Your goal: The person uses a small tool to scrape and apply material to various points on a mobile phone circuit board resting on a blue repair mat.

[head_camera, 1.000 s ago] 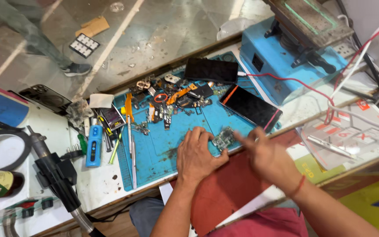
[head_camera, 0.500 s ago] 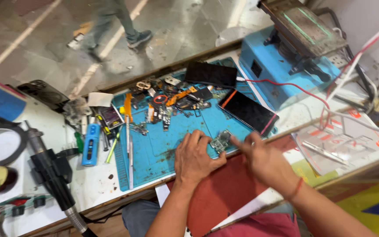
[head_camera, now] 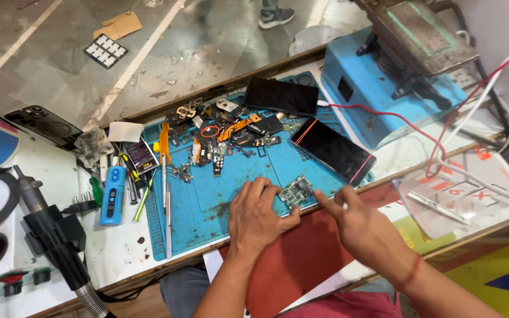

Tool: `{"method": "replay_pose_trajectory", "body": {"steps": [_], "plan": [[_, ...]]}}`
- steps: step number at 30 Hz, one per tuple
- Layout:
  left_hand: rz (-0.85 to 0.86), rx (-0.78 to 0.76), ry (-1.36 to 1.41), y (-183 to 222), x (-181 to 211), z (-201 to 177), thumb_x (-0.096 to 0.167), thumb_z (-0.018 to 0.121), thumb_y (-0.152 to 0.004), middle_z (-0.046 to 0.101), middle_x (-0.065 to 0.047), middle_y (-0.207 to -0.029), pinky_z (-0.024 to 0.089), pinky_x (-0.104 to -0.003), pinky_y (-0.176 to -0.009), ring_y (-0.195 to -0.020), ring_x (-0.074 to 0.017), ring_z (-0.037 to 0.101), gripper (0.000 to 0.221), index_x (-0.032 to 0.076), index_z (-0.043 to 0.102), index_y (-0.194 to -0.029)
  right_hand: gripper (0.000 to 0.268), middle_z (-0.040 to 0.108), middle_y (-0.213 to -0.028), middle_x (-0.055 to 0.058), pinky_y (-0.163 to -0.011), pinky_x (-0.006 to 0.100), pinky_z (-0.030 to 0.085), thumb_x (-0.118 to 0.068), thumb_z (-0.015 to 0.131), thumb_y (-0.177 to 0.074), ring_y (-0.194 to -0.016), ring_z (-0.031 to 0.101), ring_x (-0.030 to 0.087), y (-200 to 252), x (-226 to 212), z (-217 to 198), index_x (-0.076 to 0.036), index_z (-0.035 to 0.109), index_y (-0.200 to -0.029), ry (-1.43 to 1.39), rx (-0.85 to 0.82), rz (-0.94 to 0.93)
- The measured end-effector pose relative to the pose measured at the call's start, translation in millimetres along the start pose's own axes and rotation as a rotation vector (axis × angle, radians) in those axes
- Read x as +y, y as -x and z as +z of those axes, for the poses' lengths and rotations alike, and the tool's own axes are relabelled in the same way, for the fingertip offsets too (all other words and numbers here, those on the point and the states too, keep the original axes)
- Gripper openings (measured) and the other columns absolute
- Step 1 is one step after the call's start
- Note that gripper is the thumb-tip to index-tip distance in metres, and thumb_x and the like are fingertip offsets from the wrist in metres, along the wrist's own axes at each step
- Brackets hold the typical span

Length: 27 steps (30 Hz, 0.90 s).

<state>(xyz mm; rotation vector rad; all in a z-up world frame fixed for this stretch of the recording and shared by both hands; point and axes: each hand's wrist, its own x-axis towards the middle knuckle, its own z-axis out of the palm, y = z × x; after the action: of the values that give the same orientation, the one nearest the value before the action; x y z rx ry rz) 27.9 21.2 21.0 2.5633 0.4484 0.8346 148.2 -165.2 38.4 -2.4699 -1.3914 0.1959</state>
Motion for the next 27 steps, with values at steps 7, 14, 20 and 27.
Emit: {"method": "replay_pose_trajectory", "body": {"steps": [7, 14, 20, 27], "plan": [[-0.046, -0.038, -0.030, 2.1, -0.6, 2.3, 0.035, 0.088, -0.061, 0.064, -0.004, -0.093, 0.053, -0.043, -0.071, -0.088, -0.0272, 0.064, 0.039, 0.009, 0.074, -0.087, 0.064, 0.058, -0.104, 0.018, -0.060, 0.047, 0.056, -0.003, 0.063, -0.081, -0.068, 0.066, 0.039, -20.5, 0.4, 12.2, -0.011, 0.054, -0.144, -0.077, 0.061, -0.140], [-0.013, 0.011, -0.029, 3.9, -1.9, -0.9, 0.037, 0.087, -0.063, 0.064, -0.004, -0.096, 0.054, -0.042, -0.073, -0.087, -0.0266, 0.063, 0.041, 0.008, 0.073, -0.088, 0.066, 0.058, -0.102, 0.019, -0.054, 0.050, 0.054, -0.010, 0.066, -0.080, -0.064, 0.066, 0.040, 2.4, 2.6, 7.6, -0.018, 0.057, -0.145, -0.046, 0.050, -0.071], [-0.014, 0.006, -0.027, -1.8, 1.6, 0.6, 0.037, 0.088, -0.063, 0.064, -0.003, -0.093, 0.054, -0.042, -0.072, -0.086, -0.0260, 0.064, 0.036, 0.011, 0.074, -0.084, 0.068, 0.059, -0.103, 0.013, -0.054, 0.047, 0.057, 0.005, 0.052, -0.078, -0.064, 0.070, 0.032, -2.3, -11.1, 14.4, -0.020, 0.061, -0.140, -0.093, 0.016, -0.168], [-0.003, 0.012, -0.026, 1.9, -2.1, 0.9, 0.038, 0.090, -0.061, 0.062, -0.004, -0.094, 0.053, -0.042, -0.073, -0.087, -0.0272, 0.062, 0.042, 0.009, 0.073, -0.087, 0.059, 0.058, -0.101, 0.010, -0.049, 0.046, 0.054, -0.005, 0.058, -0.084, -0.058, 0.067, 0.031, -4.4, 3.3, 10.1, -0.022, 0.060, -0.140, -0.050, 0.060, -0.221]]}}
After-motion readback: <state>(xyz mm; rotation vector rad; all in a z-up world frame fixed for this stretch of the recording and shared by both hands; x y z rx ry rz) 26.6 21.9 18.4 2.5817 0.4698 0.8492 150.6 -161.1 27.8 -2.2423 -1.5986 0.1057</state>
